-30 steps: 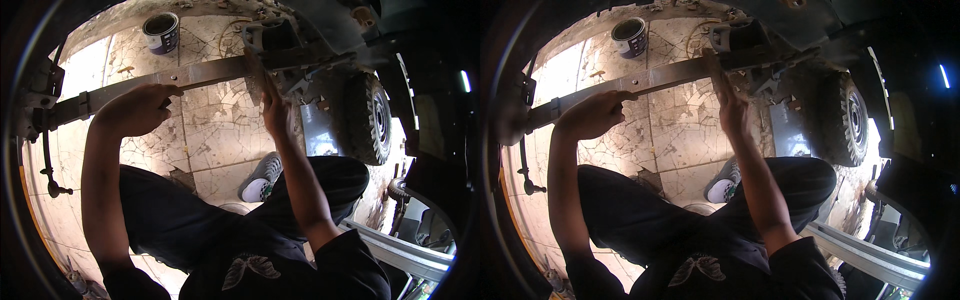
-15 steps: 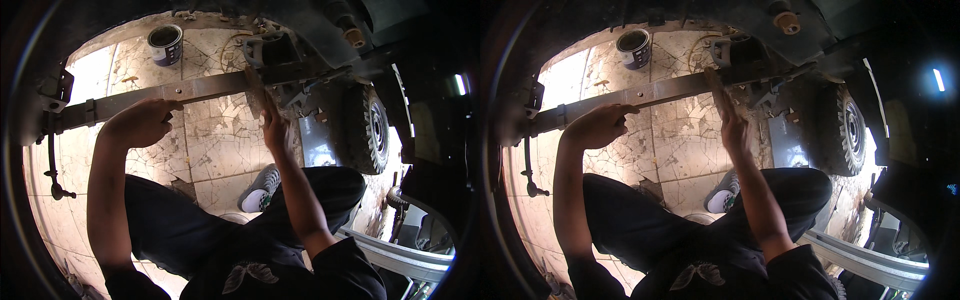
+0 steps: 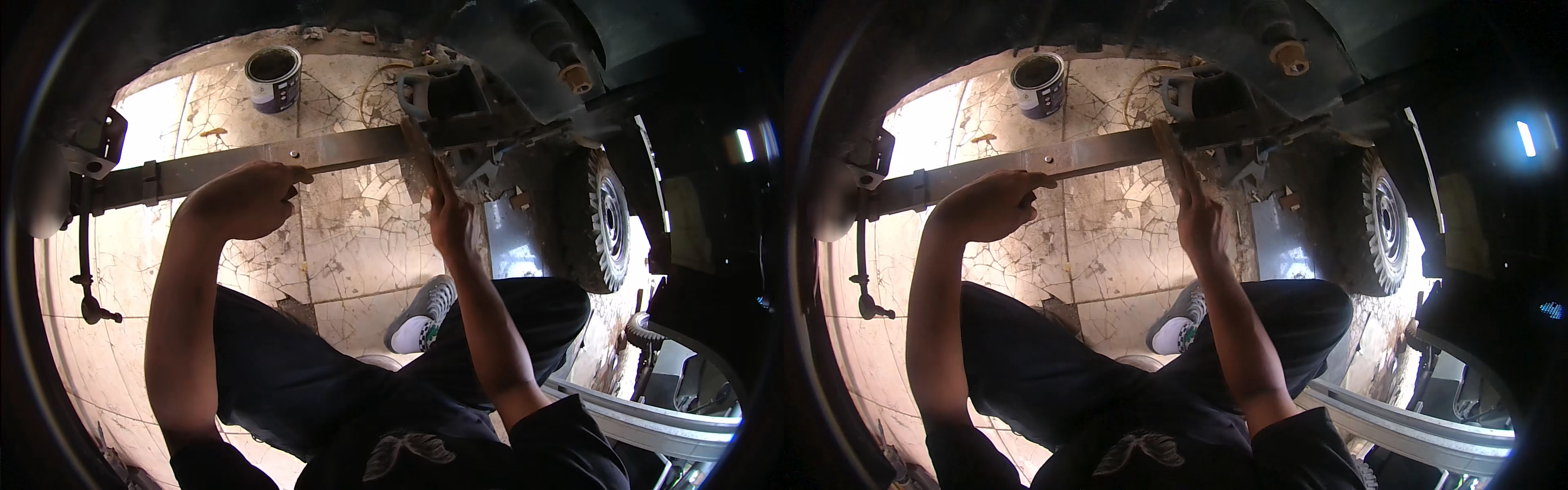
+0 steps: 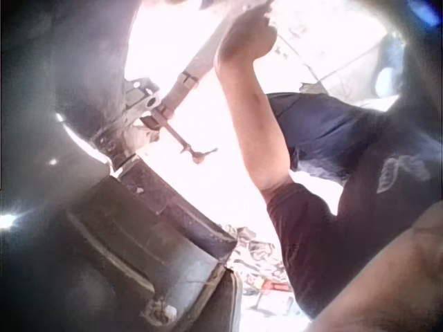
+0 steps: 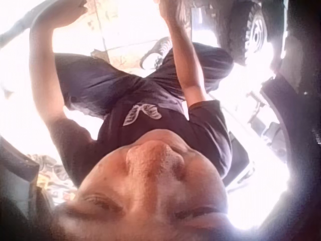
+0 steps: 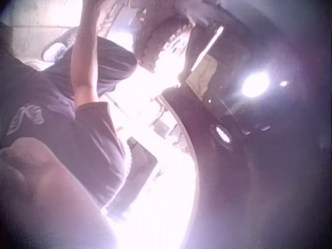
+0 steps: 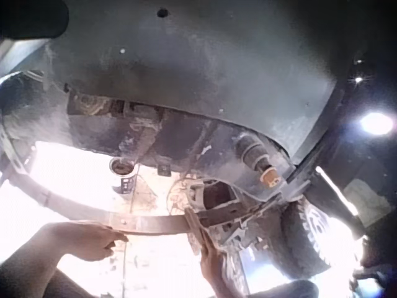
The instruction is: The person sits on the floor under a raised vehicle and uses a paintbrush to apply dark paint to a metal crossmember and surrounding undercarriage parts. The person repeatedly dips the brush into a paint can and coats the metal surfaces.
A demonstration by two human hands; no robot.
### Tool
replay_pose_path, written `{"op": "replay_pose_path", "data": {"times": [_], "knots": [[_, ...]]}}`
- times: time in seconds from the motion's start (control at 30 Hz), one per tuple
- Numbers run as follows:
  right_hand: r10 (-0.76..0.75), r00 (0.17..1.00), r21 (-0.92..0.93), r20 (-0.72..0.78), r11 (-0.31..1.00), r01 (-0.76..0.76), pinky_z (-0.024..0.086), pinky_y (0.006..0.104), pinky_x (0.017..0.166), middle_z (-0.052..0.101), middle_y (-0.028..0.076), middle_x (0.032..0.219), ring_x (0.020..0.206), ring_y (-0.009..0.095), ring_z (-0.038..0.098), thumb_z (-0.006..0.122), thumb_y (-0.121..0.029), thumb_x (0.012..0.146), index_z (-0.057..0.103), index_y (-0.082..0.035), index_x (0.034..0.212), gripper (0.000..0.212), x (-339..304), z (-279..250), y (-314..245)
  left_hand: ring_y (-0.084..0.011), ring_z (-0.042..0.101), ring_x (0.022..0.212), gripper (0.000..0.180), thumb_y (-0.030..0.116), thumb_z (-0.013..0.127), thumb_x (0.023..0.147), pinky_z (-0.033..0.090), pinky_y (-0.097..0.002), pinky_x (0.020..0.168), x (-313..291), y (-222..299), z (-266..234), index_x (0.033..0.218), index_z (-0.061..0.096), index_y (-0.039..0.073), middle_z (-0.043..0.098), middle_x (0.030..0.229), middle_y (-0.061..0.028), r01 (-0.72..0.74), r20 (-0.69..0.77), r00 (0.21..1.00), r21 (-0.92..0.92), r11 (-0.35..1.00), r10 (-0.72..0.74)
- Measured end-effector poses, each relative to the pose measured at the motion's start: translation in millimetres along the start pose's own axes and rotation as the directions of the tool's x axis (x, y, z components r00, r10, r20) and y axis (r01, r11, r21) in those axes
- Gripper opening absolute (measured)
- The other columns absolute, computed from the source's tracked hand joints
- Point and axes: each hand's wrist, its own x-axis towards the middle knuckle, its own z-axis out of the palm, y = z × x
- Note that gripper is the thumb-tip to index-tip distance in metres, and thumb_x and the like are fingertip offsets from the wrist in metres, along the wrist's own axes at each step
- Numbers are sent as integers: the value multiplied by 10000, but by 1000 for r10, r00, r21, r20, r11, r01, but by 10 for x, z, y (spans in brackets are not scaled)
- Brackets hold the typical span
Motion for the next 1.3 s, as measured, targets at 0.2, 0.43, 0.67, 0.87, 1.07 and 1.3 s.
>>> {"op": "replay_pose_path", "data": {"times": [0.2,0.43,0.67,0.87,1.07,1.3], "knots": [[-60,991,-32,-122,998,56,560,588,816,717,268,1018,916,474,702,548,-299,1048,409,-282,1553,524,549,44,-268,-369,631,1230,520,43,564,901,496,-447,1079,16,63,-59,1420,581,67,664,1291,-235,16,81,997,-25,1000,-14],[92,988,-20,120,996,-91,576,555,690,717,262,943,833,450,713,589,-248,1034,268,-379,1610,672,-113,21,-325,-350,648,1166,481,95,579,943,500,-451,1053,-19,15,-24,1424,582,111,669,1237,-202,-8,13,1000,-16,1000,8],[32,998,-184,-55,982,-41,565,594,718,720,258,904,875,479,704,547,-310,1040,337,-359,1577,579,739,62,-232,-360,653,1175,504,64,575,923,504,-447,1054,26,117,27,1426,579,91,680,1229,-222,-11,74,997,-15,1000,12],[2,1000,47,-7,999,-2,582,580,742,742,221,955,879,477,707,584,-215,1027,327,-370,1583,632,61,-61,-300,-349,677,1120,526,40,591,899,525,-447,1016,-186,-23,-23,1424,579,73,707,1139,-221,30,8,1000,-19,999,-30],[143,983,-135,116,983,-127,590,540,738,749,198,970,894,435,722,552,-315,1049,351,-359,1576,566,348,-167,-300,-310,670,1015,514,37,597,920,516,-456,967,-312,-44,-6,1431,579,92,685,1040,-176,55,42,998,-26,998,-54],[13,998,-110,-69,994,-20,577,550,753,690,290,1123,933,450,713,542,-329,1051,433,-345,1534,495,616,-31,-261,-308,668,976,525,38,628,910,519,-458,933,-402,-121,5,1431,581,91,682,1025,-161,50,-5,999,-79,996,-51]]}}
